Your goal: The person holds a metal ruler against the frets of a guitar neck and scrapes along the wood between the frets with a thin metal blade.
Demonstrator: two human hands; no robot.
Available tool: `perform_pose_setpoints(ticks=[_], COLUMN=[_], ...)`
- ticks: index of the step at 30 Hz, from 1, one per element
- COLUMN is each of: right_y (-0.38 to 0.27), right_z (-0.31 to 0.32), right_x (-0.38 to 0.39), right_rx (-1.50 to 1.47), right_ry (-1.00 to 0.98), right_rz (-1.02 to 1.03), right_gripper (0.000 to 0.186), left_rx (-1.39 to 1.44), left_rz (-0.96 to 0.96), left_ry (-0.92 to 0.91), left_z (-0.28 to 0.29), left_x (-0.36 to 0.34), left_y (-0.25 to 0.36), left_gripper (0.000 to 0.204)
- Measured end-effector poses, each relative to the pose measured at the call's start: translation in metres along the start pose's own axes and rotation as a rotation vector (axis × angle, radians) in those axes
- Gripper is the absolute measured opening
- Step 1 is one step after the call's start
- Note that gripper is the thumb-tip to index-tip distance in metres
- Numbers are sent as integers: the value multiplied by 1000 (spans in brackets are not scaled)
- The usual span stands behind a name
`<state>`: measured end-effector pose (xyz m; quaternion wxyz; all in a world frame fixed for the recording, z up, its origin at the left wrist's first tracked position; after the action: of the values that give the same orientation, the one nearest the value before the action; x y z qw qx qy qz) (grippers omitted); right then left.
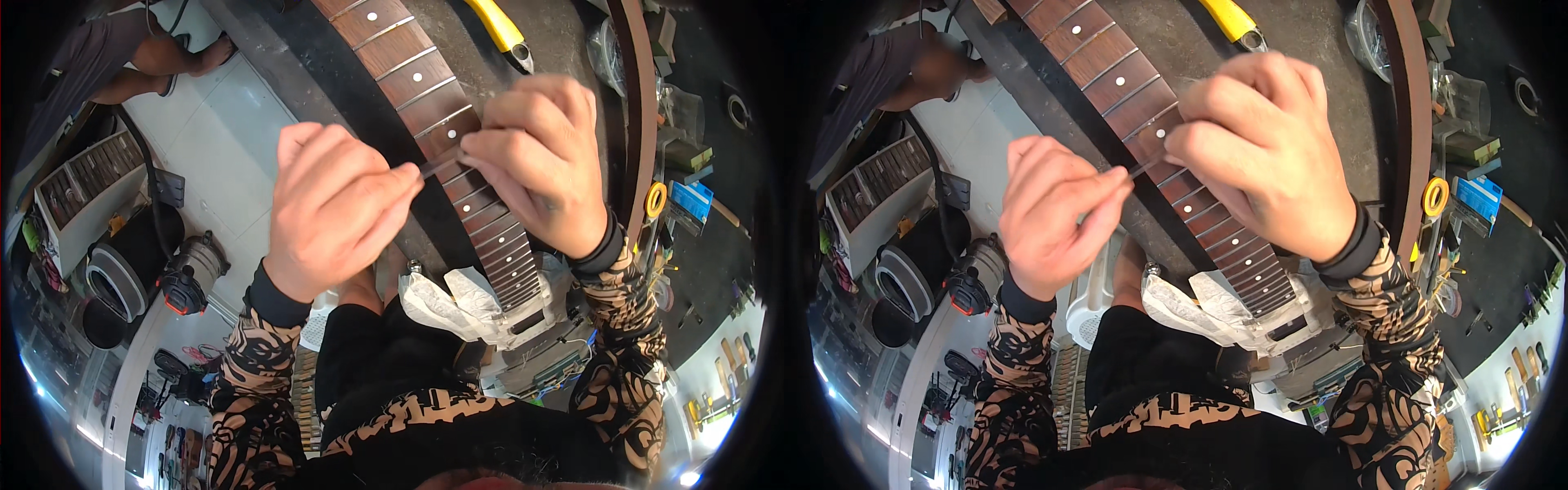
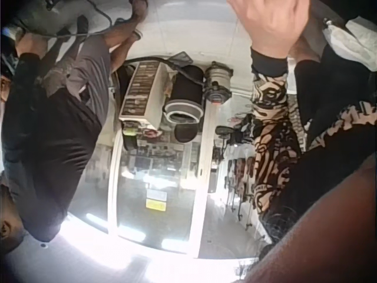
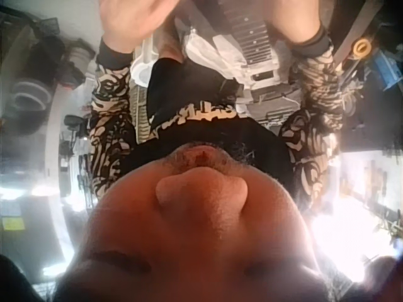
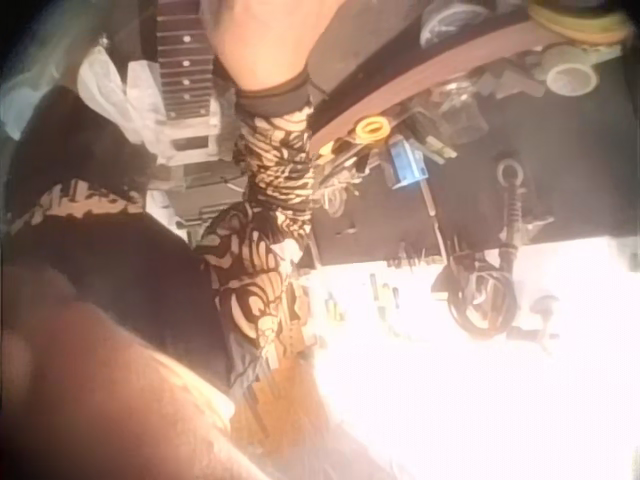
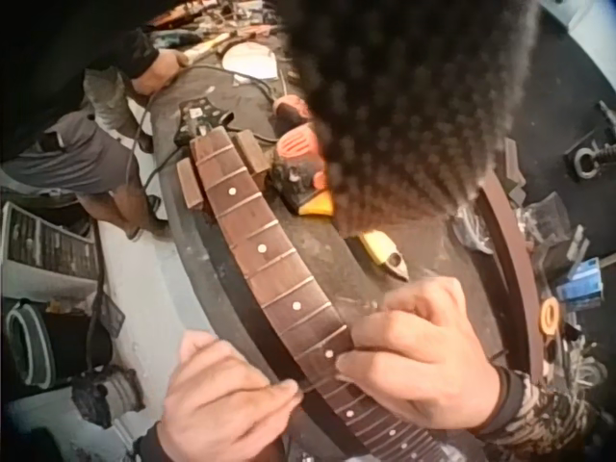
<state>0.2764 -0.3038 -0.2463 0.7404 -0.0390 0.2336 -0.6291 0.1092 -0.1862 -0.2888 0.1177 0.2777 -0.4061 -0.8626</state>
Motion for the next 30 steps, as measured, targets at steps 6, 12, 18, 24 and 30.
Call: perform_pose_setpoints(ticks=[6, 12, 18, 24, 30], right_y=[1, 0, -5, 4, -5], right_z=[-3, -4, -3, -10, -6], right_x=[-19, -22, -8, -29, -17], right_rx=[59, 78, 43, 79, 44], right_ry=[5, 8, -15, 42, -29], right_rz=[28, 24, 8, 54, 4], right_gripper=[36, 35, 35, 37, 33], left_rx=[-38, -20, 45, -56, 29], left_rz=[-24, -5, 16, -12, 18], left_ry=[113, 55, -4, 93, -30], left_z=[3, 4, 0, 8, 4], left_x=[3, 0, 7, 1, 0], left_y=[-3, -7, 0, -9, -5], left_gripper=[32, 29, 31, 31, 28])
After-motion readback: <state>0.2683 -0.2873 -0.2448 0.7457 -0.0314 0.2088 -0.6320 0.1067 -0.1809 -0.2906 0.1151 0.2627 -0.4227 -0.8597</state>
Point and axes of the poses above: each hand's wrist, its own x-axis away from the middle knuckle, its own z-axis out of the back of the hand, y = z × x, the point moved 7 cm from there along -x, towards the middle knuckle, and after that the axes turned 7 degrees about z, right-handed, at the moved point
